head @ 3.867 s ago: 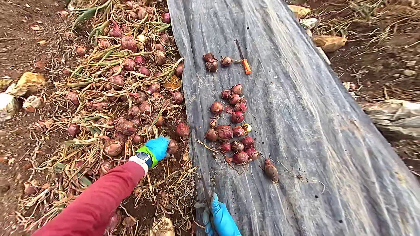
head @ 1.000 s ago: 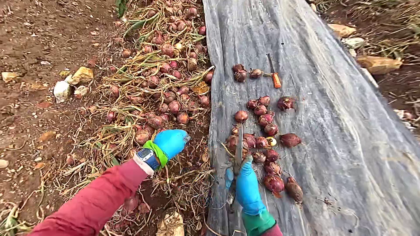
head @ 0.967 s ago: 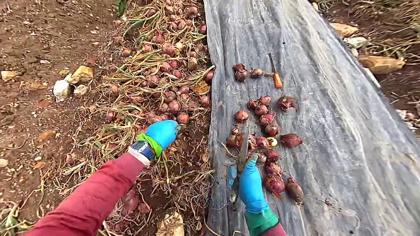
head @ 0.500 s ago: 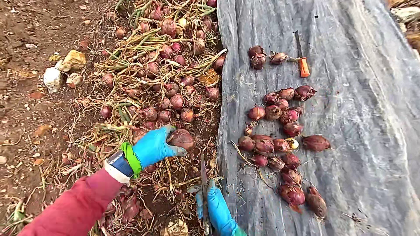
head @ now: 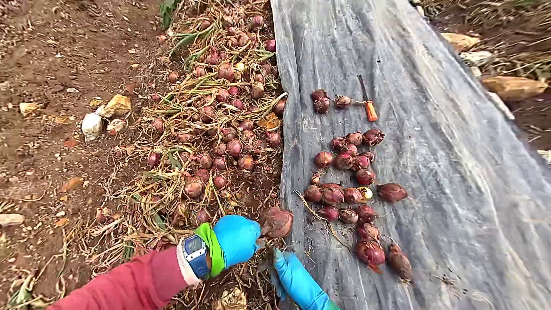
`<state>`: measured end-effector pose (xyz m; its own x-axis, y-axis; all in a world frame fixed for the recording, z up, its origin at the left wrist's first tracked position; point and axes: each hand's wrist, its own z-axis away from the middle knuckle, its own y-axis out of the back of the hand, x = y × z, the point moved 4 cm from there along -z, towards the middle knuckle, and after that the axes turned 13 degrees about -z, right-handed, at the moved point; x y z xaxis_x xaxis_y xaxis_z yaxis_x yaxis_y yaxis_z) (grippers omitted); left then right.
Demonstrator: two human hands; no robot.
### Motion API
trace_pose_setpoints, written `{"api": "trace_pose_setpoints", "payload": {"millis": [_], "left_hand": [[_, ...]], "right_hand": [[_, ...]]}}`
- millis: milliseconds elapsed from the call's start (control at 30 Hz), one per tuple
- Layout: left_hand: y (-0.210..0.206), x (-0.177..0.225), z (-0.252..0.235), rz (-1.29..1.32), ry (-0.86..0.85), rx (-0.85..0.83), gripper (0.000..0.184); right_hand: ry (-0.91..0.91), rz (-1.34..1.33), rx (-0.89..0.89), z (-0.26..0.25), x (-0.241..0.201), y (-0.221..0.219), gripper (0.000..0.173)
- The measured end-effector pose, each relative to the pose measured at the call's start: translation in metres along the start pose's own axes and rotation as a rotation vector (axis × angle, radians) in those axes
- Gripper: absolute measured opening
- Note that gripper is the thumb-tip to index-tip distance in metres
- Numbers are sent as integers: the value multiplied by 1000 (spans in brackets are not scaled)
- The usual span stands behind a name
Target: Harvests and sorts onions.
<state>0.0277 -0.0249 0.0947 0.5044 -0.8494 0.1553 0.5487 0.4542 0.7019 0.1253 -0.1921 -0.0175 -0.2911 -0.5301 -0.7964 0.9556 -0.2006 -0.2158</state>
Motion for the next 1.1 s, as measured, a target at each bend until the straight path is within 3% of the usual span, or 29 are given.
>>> {"api": "trace_pose_setpoints", "payload": {"millis": [67, 100, 200, 267, 300, 433, 533, 567, 633, 700, 767, 833, 967, 1100], "left_hand": [[0, 33, 1, -79, -147, -50, 28], [7, 29, -2, -84, -119, -7, 24], [47, -58, -24, -111, 255, 186, 25], [57, -132, -28, -177, 401, 268, 23], [50, -160, -29, -229, 402, 251, 23], [-27, -231, -39, -317, 440, 7, 59], [-47, -264, -22, -160, 647, 58, 49], [-46, -270, -12, -106, 685, 57, 53], [-33, -263, 9, -33, 676, 74, 61], [-14, -226, 28, 4, 608, 79, 63], [-7, -180, 38, 20, 482, 100, 67], [-15, -135, 34, 33, 271, 74, 77], [-38, -75, 26, 228, -36, -161, 78], [-23, -65, 26, -81, 164, -156, 77]], "right_hand": [[99, -16, 49, 6, -13, 3, 91], [160, -83, 131, 11, -19, 9, 89], [337, -411, 472, 24, -47, 40, 83], [326, -431, 571, 27, -55, 55, 83], [305, -392, 552, 26, -50, 56, 83], [184, -344, 384, 10, -8, 39, 90], [57, -469, 379, 3, 29, 19, 94], [-16, -544, 391, 0, 39, 9, 94], [-176, -686, 362, -14, 53, -13, 96], [-239, -668, 214, -27, 61, -39, 98], [-105, -588, -9, -37, 49, -64, 95], [62, -517, -112, -41, 18, -76, 87], [208, -262, 23, -30, -14, -56, 82], [56, -209, -9, -5, -3, -31, 82]]}}
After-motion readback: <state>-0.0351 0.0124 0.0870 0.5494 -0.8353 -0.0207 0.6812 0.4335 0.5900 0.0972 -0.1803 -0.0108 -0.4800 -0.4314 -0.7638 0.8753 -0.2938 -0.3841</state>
